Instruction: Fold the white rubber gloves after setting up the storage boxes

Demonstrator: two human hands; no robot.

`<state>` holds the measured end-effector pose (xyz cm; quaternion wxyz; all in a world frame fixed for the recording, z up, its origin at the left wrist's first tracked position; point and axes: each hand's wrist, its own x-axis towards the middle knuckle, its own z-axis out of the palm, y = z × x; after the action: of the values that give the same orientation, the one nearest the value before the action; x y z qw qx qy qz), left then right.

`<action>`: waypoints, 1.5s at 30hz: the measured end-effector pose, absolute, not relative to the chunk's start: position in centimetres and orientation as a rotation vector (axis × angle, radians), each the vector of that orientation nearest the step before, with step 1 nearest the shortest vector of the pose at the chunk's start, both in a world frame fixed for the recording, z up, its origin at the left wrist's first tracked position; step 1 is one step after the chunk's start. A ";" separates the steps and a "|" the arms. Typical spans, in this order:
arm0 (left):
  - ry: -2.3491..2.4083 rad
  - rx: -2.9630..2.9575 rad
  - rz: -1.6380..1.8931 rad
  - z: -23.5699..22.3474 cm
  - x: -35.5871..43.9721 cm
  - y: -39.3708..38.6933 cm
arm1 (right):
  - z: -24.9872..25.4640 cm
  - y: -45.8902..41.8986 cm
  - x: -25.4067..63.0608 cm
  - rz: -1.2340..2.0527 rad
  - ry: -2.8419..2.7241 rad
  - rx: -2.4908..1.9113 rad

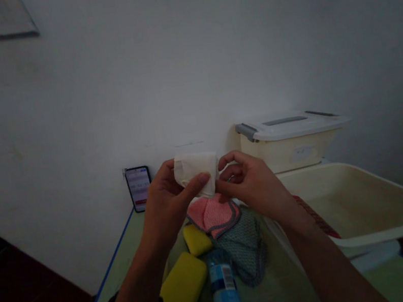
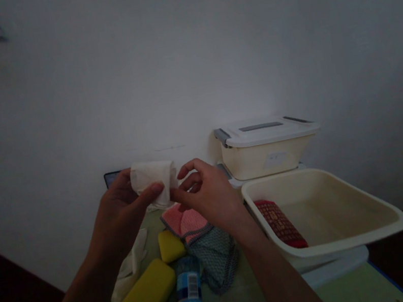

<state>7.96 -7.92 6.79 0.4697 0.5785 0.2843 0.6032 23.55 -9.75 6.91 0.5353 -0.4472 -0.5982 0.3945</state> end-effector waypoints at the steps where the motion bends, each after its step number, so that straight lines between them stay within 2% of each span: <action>1: 0.707 1.421 1.482 6.8 8.0 -7.9 | 7.0 -9.8 23.5 0.955 -1.387 -1.071; 11: 0.799 1.454 1.503 6.4 7.8 -7.6 | 7.4 -10.0 23.8 1.112 -1.380 -0.958; 31: 0.720 1.458 1.491 6.2 7.7 -7.3 | 6.7 -9.8 22.9 0.886 -1.401 -0.900; 39: 0.730 1.468 1.512 6.3 7.8 -7.3 | 6.4 -9.6 22.7 0.467 -1.586 -1.053; 45: 0.733 1.414 1.551 6.2 7.9 -7.4 | 6.6 -9.6 23.1 0.405 -1.638 -0.952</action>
<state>7.88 -7.41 6.22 0.4432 0.5703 0.2955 0.6253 23.06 -9.59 6.56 0.5663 -0.4051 -0.6968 0.1723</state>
